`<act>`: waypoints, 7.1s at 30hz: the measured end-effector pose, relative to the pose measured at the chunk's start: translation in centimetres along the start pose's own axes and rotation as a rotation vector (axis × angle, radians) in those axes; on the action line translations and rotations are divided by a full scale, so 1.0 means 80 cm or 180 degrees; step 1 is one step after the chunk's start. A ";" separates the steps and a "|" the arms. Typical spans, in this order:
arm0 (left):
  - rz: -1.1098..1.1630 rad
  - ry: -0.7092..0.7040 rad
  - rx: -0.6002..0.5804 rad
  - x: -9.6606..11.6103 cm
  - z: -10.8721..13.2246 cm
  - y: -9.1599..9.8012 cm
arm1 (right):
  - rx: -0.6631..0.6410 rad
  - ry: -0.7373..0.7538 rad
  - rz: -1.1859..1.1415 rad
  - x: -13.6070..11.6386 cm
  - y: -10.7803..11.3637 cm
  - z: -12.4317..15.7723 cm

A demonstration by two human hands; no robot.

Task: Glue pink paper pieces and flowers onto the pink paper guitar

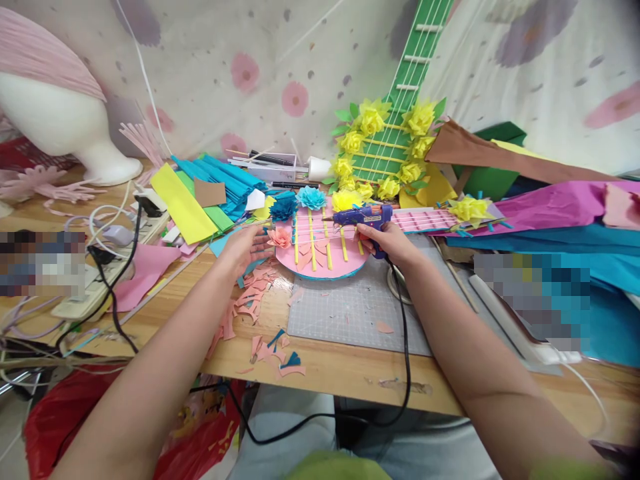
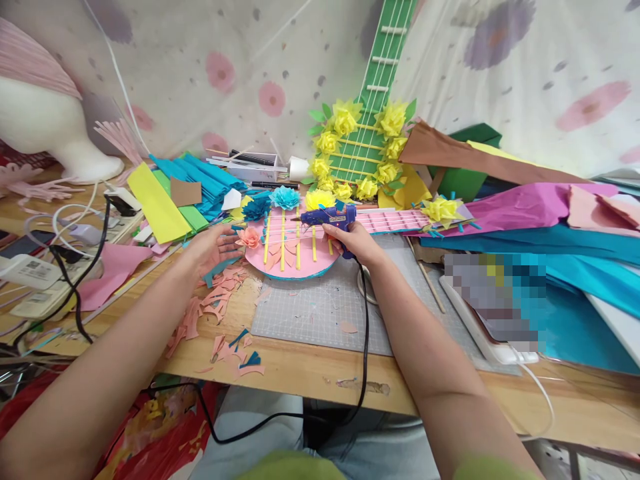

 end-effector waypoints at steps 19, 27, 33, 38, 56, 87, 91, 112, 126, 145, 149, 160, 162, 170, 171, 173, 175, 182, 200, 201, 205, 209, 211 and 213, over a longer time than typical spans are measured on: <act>-0.0347 -0.0248 0.0114 -0.001 0.000 0.002 | -0.0015 0.0003 0.0034 -0.001 0.000 0.001; -0.0148 -0.0042 0.0151 -0.005 -0.004 0.006 | 0.0045 0.0020 0.0057 0.005 0.003 -0.003; -0.0262 -0.0241 0.0248 -0.002 -0.004 0.006 | -0.0020 0.0059 0.0048 0.004 0.002 -0.002; -0.0140 -0.0127 0.0320 -0.006 -0.008 0.012 | -0.0002 0.0048 0.0057 0.004 0.001 -0.002; -0.0495 -0.1062 0.0481 -0.002 -0.001 0.025 | 0.0133 -0.0012 0.0103 0.003 0.005 0.005; -0.4700 -0.2925 -0.1530 0.022 -0.027 -0.090 | 0.0627 0.0294 0.0306 0.007 0.034 0.001; -0.4651 -0.2890 -0.1789 0.020 -0.029 -0.096 | 0.0585 0.0318 0.0294 0.005 0.033 0.000; -0.2174 -0.1478 -0.0733 0.045 -0.023 -0.009 | 0.0612 0.0192 0.0373 0.004 0.032 0.002; -0.0402 -0.0303 -0.0330 0.007 0.033 0.017 | 0.0618 0.0243 -0.0109 -0.019 0.027 0.009; -0.0321 -0.0423 0.0135 0.010 0.052 0.017 | 0.0597 0.0292 -0.0322 -0.020 0.025 0.007; -0.0291 -0.0387 0.0078 0.004 0.048 0.015 | 0.0592 0.0239 -0.0343 -0.011 0.026 0.003; -0.0114 -0.0220 0.0255 -0.007 0.037 0.018 | 0.0607 0.0108 -0.0245 -0.008 0.023 0.005; -0.0022 -0.0160 0.0170 -0.011 0.040 0.013 | 0.0620 0.0114 -0.0269 -0.009 0.023 0.006; 0.0081 0.0008 0.0099 -0.027 0.038 0.006 | 0.0603 0.0120 -0.0354 -0.008 0.022 0.006; 0.0085 0.0015 0.0072 -0.027 0.037 0.006 | 0.0604 0.0124 -0.0372 -0.008 0.023 0.006; 0.0065 0.0016 0.0027 -0.027 0.038 0.005 | 0.0615 0.0122 -0.0414 -0.008 0.023 0.006; 0.0036 -0.0012 0.0018 -0.024 0.039 0.006 | 0.0624 0.0115 -0.0431 -0.008 0.023 0.006; -0.0437 0.0037 0.0160 -0.023 0.040 0.011 | 0.0605 0.0101 -0.0398 -0.005 0.023 0.004; -0.0681 -0.0155 0.0516 -0.028 0.044 -0.014 | 0.0514 0.0133 -0.0320 -0.005 0.022 0.002; -0.0691 -0.0163 0.0504 -0.028 0.044 -0.015 | 0.0518 0.0131 -0.0321 -0.004 0.022 0.002; -0.0728 -0.0184 0.0571 -0.028 0.043 -0.017 | 0.0518 0.0157 -0.0341 -0.003 0.023 0.001; -0.0679 -0.0300 0.0726 -0.025 0.043 -0.016 | 0.0502 0.0137 -0.0371 -0.004 0.022 0.001; -0.0700 -0.0373 0.0795 -0.023 0.044 -0.016 | 0.0503 0.0135 -0.0356 -0.005 0.022 0.002; -0.0770 -0.0484 0.0853 -0.022 0.044 -0.015 | 0.0517 0.0132 -0.0352 -0.005 0.022 0.003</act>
Point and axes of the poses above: each hand's wrist, its own z-axis away from the middle knuckle, its own y-axis out of the back of the hand, x = y × z, the point moved 9 cm from there along -z, towards the middle knuckle, and after that the axes turned 9 degrees about x, right-handed, at the moved point
